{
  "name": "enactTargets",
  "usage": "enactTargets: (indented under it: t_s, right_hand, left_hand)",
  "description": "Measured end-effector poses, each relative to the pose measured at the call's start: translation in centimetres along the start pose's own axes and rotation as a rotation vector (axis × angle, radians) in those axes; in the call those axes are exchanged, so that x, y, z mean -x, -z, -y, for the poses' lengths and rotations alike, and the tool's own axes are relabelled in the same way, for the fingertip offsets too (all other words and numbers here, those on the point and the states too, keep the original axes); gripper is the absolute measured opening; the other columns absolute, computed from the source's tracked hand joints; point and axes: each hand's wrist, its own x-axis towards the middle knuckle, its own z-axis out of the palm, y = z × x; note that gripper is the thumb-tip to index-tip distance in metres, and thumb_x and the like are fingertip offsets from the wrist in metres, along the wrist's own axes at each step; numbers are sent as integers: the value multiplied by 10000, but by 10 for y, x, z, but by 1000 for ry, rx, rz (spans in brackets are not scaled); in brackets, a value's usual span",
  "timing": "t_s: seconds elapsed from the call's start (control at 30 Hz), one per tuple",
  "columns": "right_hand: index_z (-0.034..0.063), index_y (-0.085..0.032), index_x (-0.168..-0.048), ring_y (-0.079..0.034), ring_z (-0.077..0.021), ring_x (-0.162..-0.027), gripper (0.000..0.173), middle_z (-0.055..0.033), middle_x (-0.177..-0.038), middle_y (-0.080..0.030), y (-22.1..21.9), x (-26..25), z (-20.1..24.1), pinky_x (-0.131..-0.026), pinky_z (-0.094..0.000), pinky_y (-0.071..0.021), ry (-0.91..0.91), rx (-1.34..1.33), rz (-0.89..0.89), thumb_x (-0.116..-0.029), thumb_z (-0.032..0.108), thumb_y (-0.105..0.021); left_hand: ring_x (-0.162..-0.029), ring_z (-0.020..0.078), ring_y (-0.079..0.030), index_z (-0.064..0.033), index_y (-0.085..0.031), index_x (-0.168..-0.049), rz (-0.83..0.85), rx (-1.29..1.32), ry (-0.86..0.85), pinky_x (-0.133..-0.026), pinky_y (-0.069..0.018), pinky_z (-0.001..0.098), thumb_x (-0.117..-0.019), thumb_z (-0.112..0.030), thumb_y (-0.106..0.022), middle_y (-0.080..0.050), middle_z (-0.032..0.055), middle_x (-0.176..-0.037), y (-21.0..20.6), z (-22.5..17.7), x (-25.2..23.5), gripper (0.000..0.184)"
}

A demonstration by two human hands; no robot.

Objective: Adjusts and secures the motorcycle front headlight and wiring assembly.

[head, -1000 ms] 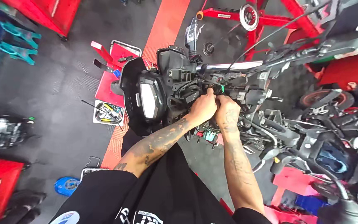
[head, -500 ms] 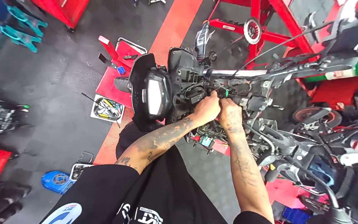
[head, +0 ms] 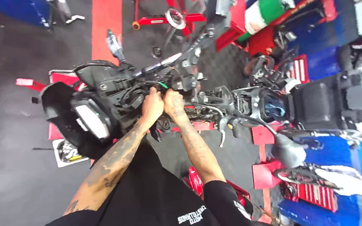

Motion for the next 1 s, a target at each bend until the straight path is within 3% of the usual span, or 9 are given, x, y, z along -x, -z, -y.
enactTargets:
  t_s: [0.1, 0.17, 0.3, 0.37, 0.43, 0.5, 0.63, 0.77, 1.0]
  right_hand:
    - [69, -647, -952, -697, -380, -793, 208, -180, -867, -677, 3, 4, -1, -581, -571, -554, -25, -74, -8, -900, 265, -698]
    - [71, -668, -1008, -705, -360, -834, 217, -167, -888, -694, 18, 16, -1, -656, -567, -566, -19, -155, 30, -973, 282, -631]
    - [111, -713, -1111, -712, -198, -725, 322, -55, -849, -725, 108, 65, -38, -681, -465, -612, 99, -272, -142, -1048, 395, -575]
    - [105, -676, -1210, -717, -263, -830, 409, -109, -977, -727, 164, 78, -84, -737, -522, -596, -21, -89, -281, -1032, 460, -580]
    - [67, -561, -1395, -673, -447, -1069, 663, -243, -1199, -679, 200, 68, -140, -883, -694, -522, -177, 118, -116, -972, 574, -614]
    - [4, -555, -1378, -595, -575, -1126, 737, -354, -1207, -627, 204, 44, -187, -912, -802, -431, -223, 250, 172, -903, 536, -739]
    - [-89, -654, -1176, -628, -541, -1038, 572, -365, -1090, -652, 186, 12, -222, -906, -761, -447, -196, 381, 524, -905, 394, -794]
    - [-89, -631, -1187, -708, -420, -878, 459, -292, -1022, -692, 178, 2, -235, -822, -638, -563, -271, 329, 624, -951, 283, -760]
    - [-35, -661, -1205, -672, -416, -1040, 540, -261, -1069, -702, 180, -4, -236, -956, -665, -490, -94, 360, 597, -808, 246, -896]
  left_hand:
    - [-1077, 433, -685, -31, -504, -1367, -8, -30, -22, -921, -524, 648, -1110, -348, -382, -690, 257, -1116, -1, -2, 1, 426]
    - [-1064, 443, -684, -14, -485, -1392, -11, -13, -41, -924, -516, 660, -1109, -330, -394, -684, 273, -1124, -5, 3, 0, 434]
    - [-883, 352, -734, -22, -475, -1400, -1, 45, -62, -820, -588, 591, -1120, -330, -356, -708, 213, -1038, -11, 11, -8, 433]
    - [-926, 399, -728, -20, -484, -1380, 9, 30, -60, -841, -566, 646, -1116, -349, -339, -705, 242, -1058, -12, 8, -9, 446]
    - [-925, 423, -722, -17, -482, -1375, 8, 0, -62, -825, -562, 660, -1114, -363, -348, -699, 251, -1028, -9, 5, -4, 454]
    - [-966, 440, -713, -25, -467, -1408, 21, -52, -42, -837, -560, 651, -1112, -368, -366, -699, 256, -1045, -3, 2, 6, 465]
    - [-1008, 414, -713, -53, -461, -1447, 18, -17, -36, -852, -573, 606, -1100, -337, -399, -714, 223, -1074, -1, 1, 5, 452]
    - [-1053, 391, -709, -39, -486, -1411, 33, 80, -55, -873, -579, 575, -1106, -288, -415, -710, 220, -1097, -1, 4, 4, 401]
    - [-1104, 381, -694, -38, -494, -1414, 65, 42, -92, -916, -567, 554, -1103, -260, -397, -704, 216, -1148, -2, 8, 5, 394]
